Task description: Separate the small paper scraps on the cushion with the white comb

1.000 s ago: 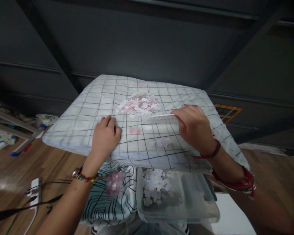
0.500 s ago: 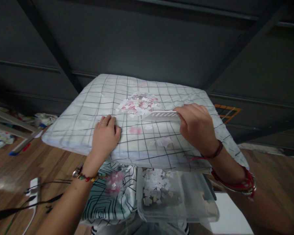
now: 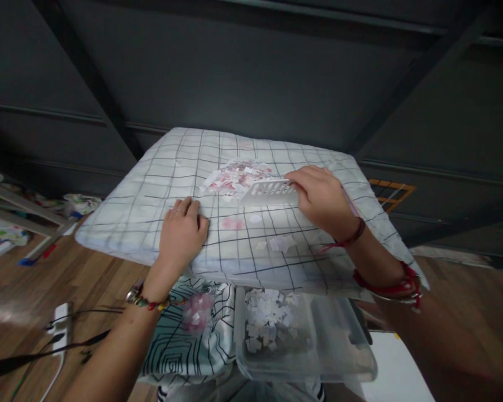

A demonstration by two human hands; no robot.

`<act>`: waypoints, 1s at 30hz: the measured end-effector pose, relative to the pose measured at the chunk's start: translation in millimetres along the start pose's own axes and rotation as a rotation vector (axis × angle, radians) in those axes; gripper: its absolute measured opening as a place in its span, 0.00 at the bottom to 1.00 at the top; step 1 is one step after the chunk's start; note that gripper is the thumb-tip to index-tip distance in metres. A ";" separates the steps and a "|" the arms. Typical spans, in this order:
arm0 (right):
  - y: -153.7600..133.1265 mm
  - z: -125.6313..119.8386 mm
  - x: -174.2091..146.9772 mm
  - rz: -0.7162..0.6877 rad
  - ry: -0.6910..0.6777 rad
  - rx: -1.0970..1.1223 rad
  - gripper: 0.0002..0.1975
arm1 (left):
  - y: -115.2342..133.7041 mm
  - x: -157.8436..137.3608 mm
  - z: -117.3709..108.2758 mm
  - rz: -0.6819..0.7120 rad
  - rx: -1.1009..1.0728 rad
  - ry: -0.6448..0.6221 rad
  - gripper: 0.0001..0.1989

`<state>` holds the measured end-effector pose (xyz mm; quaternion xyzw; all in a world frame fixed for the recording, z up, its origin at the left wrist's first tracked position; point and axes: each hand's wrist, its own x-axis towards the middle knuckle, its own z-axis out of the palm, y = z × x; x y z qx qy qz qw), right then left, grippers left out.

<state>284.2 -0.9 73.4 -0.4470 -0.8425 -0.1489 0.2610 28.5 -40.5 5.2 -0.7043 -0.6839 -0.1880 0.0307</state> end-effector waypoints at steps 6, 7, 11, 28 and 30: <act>2.9 -22.1 2.5 -0.081 -0.057 0.032 0.14 | -0.1 -0.1 0.1 0.008 0.009 0.004 0.25; 1.5 -24.8 2.4 -0.092 -0.049 0.025 0.14 | 0.0 0.0 0.1 0.007 0.008 0.009 0.24; -4.6 -25.4 4.2 -0.074 0.048 -0.024 0.14 | 0.2 0.1 -0.1 -0.002 -0.008 0.004 0.24; -10.1 -49.2 -39.3 -0.094 0.025 -0.267 0.13 | 1.3 0.0 -1.8 -0.014 0.003 -0.020 0.25; -9.7 -44.7 -38.6 -0.101 0.045 -0.246 0.13 | 1.4 0.0 -2.0 -0.017 0.004 -0.021 0.25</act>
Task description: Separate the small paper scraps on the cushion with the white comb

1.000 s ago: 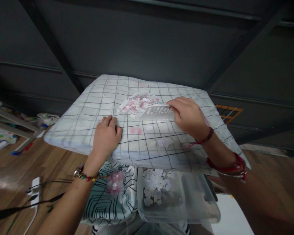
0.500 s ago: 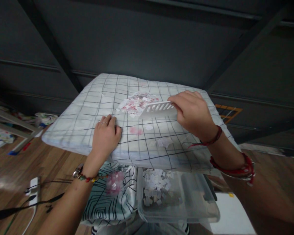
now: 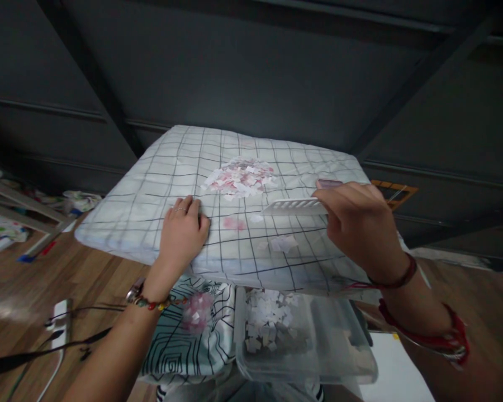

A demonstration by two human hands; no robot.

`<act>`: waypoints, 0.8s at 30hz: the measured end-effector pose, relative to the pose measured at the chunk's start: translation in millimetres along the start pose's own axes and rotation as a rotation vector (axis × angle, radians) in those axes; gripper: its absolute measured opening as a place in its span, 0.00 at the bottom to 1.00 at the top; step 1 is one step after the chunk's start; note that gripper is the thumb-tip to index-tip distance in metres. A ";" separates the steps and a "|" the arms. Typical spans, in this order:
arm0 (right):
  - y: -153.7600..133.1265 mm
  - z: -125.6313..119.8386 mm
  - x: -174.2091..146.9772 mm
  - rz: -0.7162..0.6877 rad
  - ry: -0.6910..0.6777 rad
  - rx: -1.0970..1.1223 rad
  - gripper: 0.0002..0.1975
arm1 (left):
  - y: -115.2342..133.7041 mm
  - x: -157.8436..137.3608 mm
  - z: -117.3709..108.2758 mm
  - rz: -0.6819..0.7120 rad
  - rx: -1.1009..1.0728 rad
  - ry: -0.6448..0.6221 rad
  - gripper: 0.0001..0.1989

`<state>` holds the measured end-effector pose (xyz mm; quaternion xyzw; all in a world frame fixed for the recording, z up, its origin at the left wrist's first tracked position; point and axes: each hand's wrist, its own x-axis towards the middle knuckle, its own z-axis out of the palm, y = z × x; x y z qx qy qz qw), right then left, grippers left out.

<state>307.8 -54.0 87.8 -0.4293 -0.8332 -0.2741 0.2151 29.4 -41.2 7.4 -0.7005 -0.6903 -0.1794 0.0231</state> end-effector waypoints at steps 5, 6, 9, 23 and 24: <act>0.1 10.6 3.8 0.014 0.004 -0.014 0.12 | 0.2 0.5 -0.6 -0.004 0.005 -0.010 0.25; 0.3 11.0 4.6 0.013 0.001 -0.016 0.13 | 0.0 0.5 -0.4 -0.002 0.002 -0.007 0.25; 2.4 7.0 5.0 0.021 0.024 -0.007 0.13 | -1.0 0.2 0.9 0.008 -0.013 0.012 0.25; 3.4 15.1 1.6 -0.005 0.031 0.020 0.13 | -1.9 -0.2 3.1 0.008 -0.010 0.025 0.24; 3.0 16.7 3.1 0.001 0.036 0.009 0.13 | -2.1 -0.3 3.3 0.010 -0.009 0.026 0.24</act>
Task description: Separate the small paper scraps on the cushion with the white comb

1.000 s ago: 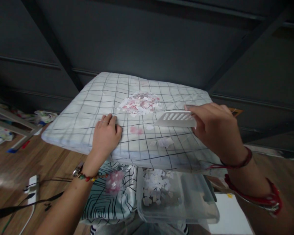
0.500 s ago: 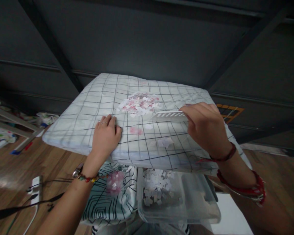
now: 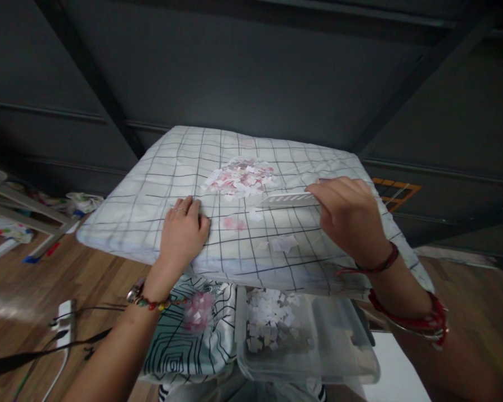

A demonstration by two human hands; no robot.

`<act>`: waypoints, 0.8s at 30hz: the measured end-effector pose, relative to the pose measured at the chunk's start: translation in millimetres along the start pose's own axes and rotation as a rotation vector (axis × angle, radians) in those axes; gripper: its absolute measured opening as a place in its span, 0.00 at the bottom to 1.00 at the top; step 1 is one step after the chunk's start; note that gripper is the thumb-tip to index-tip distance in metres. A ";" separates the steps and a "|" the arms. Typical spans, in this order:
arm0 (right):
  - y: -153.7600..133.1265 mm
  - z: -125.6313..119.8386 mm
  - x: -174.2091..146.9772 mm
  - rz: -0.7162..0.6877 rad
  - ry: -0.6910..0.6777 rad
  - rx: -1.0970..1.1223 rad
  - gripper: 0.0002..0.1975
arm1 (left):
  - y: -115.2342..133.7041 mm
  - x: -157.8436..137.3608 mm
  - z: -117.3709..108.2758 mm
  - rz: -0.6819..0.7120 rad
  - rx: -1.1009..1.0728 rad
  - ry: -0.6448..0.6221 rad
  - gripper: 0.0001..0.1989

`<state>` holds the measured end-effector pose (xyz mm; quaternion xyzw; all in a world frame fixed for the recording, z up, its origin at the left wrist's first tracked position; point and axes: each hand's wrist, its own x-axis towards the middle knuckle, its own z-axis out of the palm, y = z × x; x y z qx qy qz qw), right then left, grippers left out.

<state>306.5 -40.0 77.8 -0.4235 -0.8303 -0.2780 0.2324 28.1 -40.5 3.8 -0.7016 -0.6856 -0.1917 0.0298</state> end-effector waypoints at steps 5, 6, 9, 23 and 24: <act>0.7 1.8 0.5 0.026 0.007 -0.017 0.14 | -0.1 -0.3 0.1 0.011 -0.002 0.026 0.24; 0.4 1.3 -0.4 0.031 0.000 -0.014 0.13 | 0.3 -0.3 -0.3 0.011 -0.002 0.021 0.24; -4.1 -0.7 -1.5 0.030 -0.017 0.005 0.13 | 1.6 0.1 -1.9 0.005 0.001 -0.002 0.24; -13.3 -14.4 -1.9 0.026 0.023 0.042 0.13 | 1.9 0.0 -2.4 -0.004 -0.005 -0.005 0.24; -12.6 -16.2 -3.7 0.024 0.025 0.040 0.14 | 1.8 -0.1 -2.1 -0.002 -0.011 -0.001 0.24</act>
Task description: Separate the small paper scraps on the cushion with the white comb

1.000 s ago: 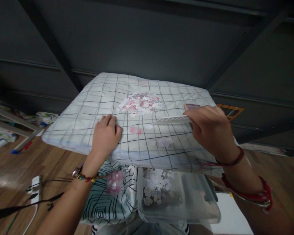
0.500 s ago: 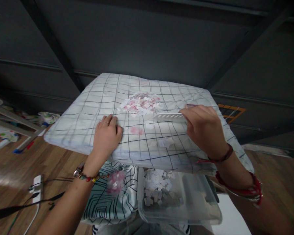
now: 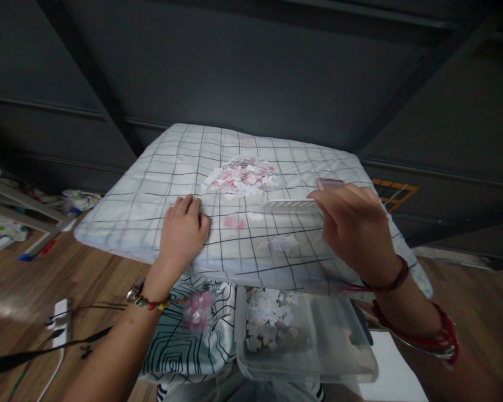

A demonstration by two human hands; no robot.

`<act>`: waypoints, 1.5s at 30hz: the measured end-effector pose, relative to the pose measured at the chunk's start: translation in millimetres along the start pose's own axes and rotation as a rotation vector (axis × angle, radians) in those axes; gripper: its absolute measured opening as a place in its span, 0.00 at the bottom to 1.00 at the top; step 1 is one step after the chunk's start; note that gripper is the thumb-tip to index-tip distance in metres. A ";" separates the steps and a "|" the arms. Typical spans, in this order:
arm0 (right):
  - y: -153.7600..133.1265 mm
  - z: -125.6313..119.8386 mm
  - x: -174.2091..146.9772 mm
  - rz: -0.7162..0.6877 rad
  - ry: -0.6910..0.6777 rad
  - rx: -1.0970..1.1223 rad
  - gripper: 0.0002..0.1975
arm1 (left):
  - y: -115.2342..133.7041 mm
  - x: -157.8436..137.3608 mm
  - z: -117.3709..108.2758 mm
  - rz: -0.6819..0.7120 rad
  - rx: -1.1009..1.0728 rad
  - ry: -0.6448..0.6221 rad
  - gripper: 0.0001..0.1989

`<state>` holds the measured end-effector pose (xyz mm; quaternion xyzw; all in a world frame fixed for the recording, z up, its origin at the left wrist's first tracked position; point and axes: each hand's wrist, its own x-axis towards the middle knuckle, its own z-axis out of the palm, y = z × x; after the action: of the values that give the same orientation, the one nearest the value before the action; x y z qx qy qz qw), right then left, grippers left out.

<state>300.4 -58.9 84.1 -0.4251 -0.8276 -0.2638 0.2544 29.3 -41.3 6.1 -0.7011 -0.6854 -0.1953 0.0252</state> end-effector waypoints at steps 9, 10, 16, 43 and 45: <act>0.6 -1.1 -1.7 -0.036 -0.027 -0.020 0.13 | 0.7 0.5 -1.4 -0.007 0.003 -0.017 0.25; -0.4 -0.1 -0.7 -0.033 -0.036 -0.018 0.13 | 0.6 0.5 -1.5 -0.003 0.006 -0.015 0.25; -7.1 1.3 3.4 -0.052 -0.015 0.055 0.14 | -0.3 0.1 0.3 0.002 0.009 0.003 0.25; 5.3 -2.8 -1.6 -0.067 -0.068 0.054 0.16 | -1.8 0.1 2.3 0.015 0.000 0.024 0.23; 8.6 -7.4 -2.8 -0.058 -0.088 0.012 0.15 | -1.5 0.1 2.0 0.012 0.007 0.019 0.23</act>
<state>310.6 -61.0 89.5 -0.4106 -0.8516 -0.2470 0.2125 28.3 -40.5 3.9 -0.7032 -0.6815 -0.1994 0.0353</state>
